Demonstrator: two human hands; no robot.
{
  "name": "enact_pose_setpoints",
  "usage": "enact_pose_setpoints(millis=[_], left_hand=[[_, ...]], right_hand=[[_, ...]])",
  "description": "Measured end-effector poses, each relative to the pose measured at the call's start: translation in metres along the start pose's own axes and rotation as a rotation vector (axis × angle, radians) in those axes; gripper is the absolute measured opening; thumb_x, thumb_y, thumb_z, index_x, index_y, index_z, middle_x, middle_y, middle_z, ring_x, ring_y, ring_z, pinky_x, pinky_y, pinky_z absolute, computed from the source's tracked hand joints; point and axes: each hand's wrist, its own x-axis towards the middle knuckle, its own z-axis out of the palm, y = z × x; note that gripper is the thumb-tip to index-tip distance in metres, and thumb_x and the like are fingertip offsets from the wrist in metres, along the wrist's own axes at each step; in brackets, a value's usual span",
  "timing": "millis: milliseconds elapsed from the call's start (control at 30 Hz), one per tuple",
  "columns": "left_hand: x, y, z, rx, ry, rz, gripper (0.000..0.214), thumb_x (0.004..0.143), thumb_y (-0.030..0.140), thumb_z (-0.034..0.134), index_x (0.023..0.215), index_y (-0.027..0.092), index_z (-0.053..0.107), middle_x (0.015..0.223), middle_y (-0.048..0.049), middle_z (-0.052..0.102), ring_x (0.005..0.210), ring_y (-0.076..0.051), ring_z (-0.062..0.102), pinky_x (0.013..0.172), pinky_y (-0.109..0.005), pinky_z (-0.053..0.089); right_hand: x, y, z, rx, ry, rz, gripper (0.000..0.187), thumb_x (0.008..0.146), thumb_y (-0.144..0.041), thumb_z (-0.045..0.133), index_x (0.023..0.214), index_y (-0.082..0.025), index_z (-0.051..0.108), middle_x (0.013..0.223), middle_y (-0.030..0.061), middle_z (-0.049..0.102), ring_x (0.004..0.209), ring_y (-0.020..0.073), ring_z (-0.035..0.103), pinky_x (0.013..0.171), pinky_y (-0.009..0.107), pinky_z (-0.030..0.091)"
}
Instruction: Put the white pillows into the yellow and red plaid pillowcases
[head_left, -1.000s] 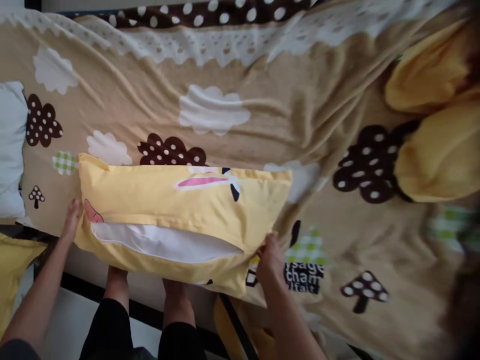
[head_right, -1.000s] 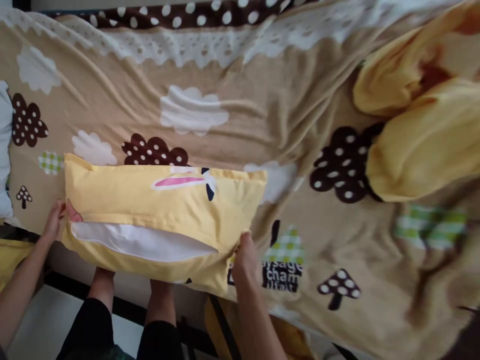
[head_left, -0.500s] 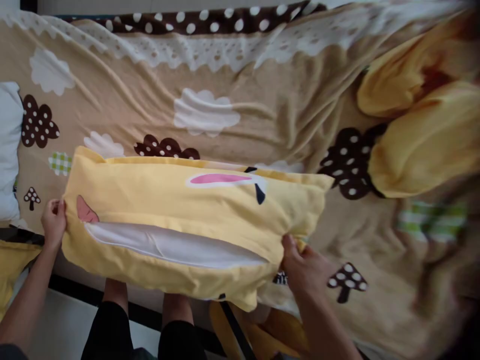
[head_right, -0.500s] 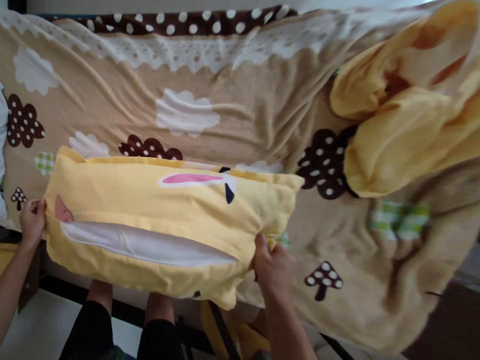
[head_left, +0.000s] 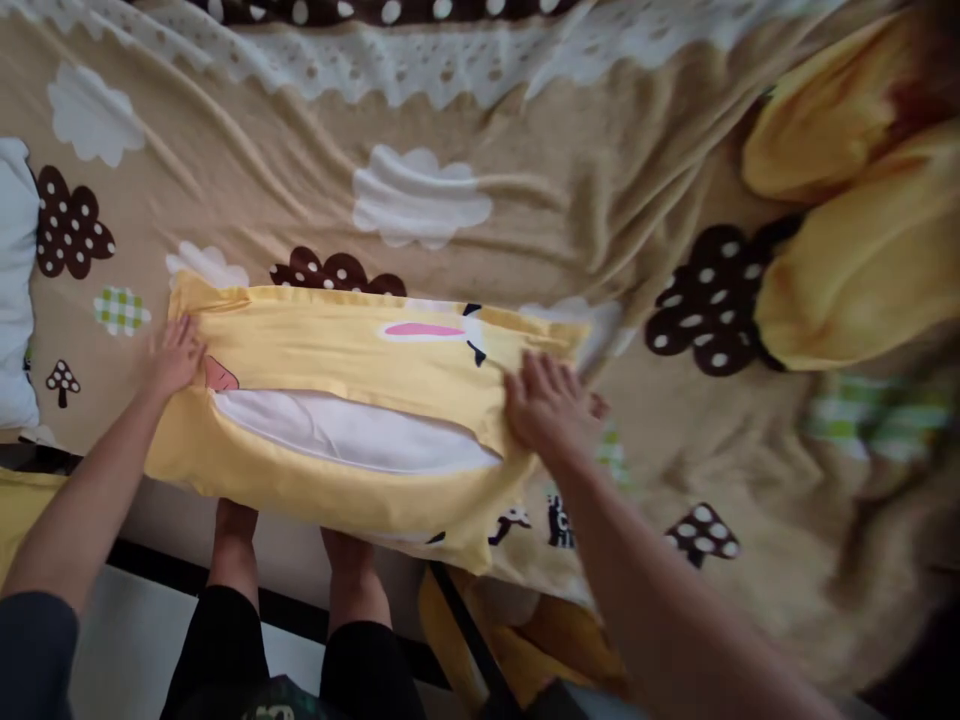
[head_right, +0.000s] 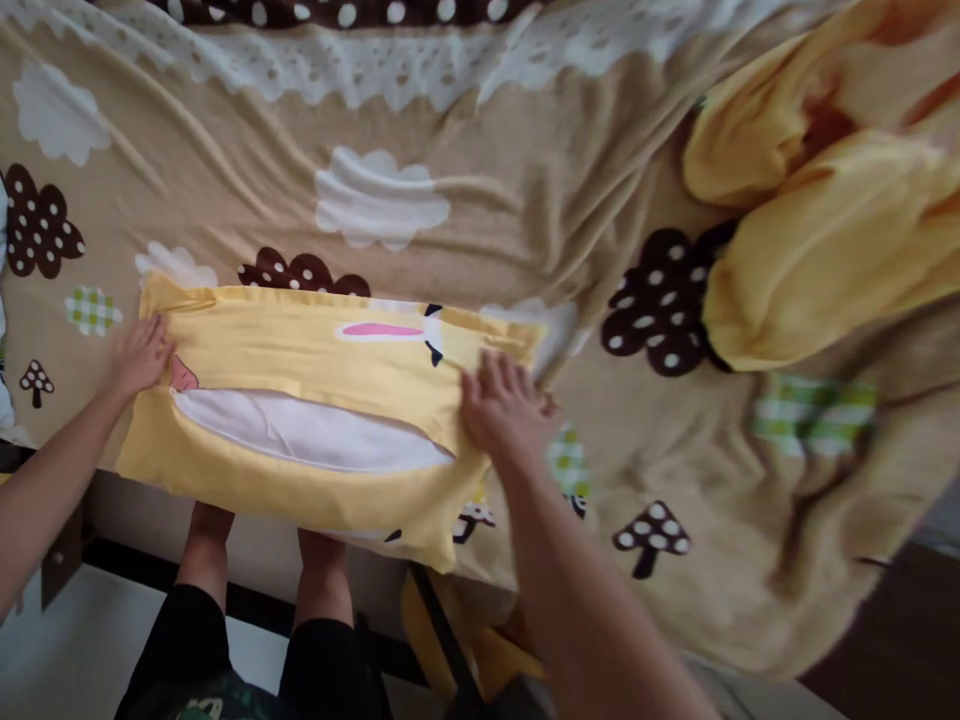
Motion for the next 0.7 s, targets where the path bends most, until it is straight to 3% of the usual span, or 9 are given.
enact_pose_setpoints(millis=[67,167,200,267,367,467,567,633,700], left_hand=[[-0.017,-0.021,-0.021,-0.053,0.150,-0.063,0.062,0.099,0.042,0.032,0.153,0.013,0.035,0.161,-0.0177,0.030,0.152,-0.033,0.021,0.122,-0.063,0.010],[-0.071,0.019,-0.028,-0.170,0.418,0.047,0.062,0.100,0.042,0.028,0.156,0.015,0.028,0.163,-0.0145,0.029,0.153,-0.027,0.019,0.124,-0.054,0.015],[-0.091,0.044,-0.020,-0.199,0.458,0.134,0.063,0.100,0.042,0.029,0.158,0.018,0.022,0.164,-0.0121,0.027,0.154,-0.026,0.017,0.125,-0.053,0.015],[-0.126,0.093,0.014,-0.203,0.359,0.333,0.065,0.099,0.043,0.032,0.159,0.022,0.022,0.164,-0.0095,0.027,0.154,-0.028,0.015,0.125,-0.056,0.014],[-0.149,0.127,0.078,-0.117,0.134,0.365,0.057,0.098,0.041,0.035,0.151,0.021,0.041,0.156,-0.0143,0.041,0.147,-0.033,0.035,0.121,-0.059,0.023],[-0.150,0.105,0.105,-0.112,0.083,0.413,0.049,0.098,0.037,0.040,0.142,0.020,0.053,0.144,-0.0157,0.057,0.135,-0.030,0.052,0.116,-0.054,0.035],[-0.156,0.056,0.080,-0.290,0.303,0.464,0.041,0.097,0.031,0.041,0.132,0.021,0.061,0.135,-0.0133,0.064,0.133,-0.025,0.054,0.113,-0.047,0.041],[-0.155,0.023,0.052,-0.440,0.488,0.319,0.034,0.095,0.032,0.044,0.118,0.019,0.067,0.125,-0.0134,0.069,0.127,-0.025,0.058,0.110,-0.047,0.044],[-0.139,-0.001,0.028,-0.601,0.583,-0.023,0.030,0.090,0.040,0.054,0.106,0.018,0.068,0.118,-0.0138,0.069,0.121,-0.026,0.061,0.109,-0.047,0.045]], right_hand=[[-0.011,0.032,-0.033,-0.004,0.075,0.096,0.056,0.095,-0.050,0.036,0.129,-0.013,0.062,0.135,0.0279,0.057,0.131,0.0426,0.047,0.100,0.071,0.025],[-0.068,0.011,-0.051,-0.008,0.233,0.000,0.056,0.098,-0.042,0.033,0.143,-0.013,0.049,0.149,0.0272,0.044,0.142,0.0399,0.038,0.108,0.066,0.026],[-0.092,-0.009,-0.043,-0.004,0.269,-0.092,0.055,0.099,-0.038,0.033,0.149,-0.015,0.041,0.152,0.0246,0.042,0.144,0.0373,0.036,0.110,0.062,0.027],[-0.139,-0.047,-0.011,0.023,0.275,-0.298,0.058,0.099,-0.032,0.038,0.153,-0.016,0.032,0.147,0.0232,0.049,0.141,0.0356,0.043,0.109,0.057,0.034],[-0.182,-0.071,0.050,-0.045,0.043,-0.499,0.048,0.096,-0.030,0.045,0.143,-0.019,0.049,0.136,0.0189,0.061,0.127,0.0327,0.058,0.106,0.051,0.041],[-0.195,-0.040,0.077,-0.080,-0.085,-0.565,0.039,0.096,-0.026,0.047,0.133,-0.022,0.059,0.129,0.0139,0.068,0.120,0.0270,0.063,0.105,0.045,0.043],[-0.204,0.018,0.052,-0.010,-0.028,-0.436,0.037,0.094,-0.028,0.049,0.129,-0.022,0.063,0.131,0.0150,0.066,0.124,0.0277,0.061,0.107,0.047,0.040],[-0.205,0.051,0.025,0.107,0.071,-0.221,0.040,0.092,-0.039,0.052,0.125,-0.020,0.064,0.133,0.0177,0.064,0.127,0.0311,0.058,0.110,0.052,0.036],[-0.191,0.069,0.005,0.363,0.187,0.125,0.052,0.084,-0.053,0.058,0.124,-0.019,0.063,0.137,0.0187,0.061,0.132,0.0334,0.052,0.113,0.056,0.030]])
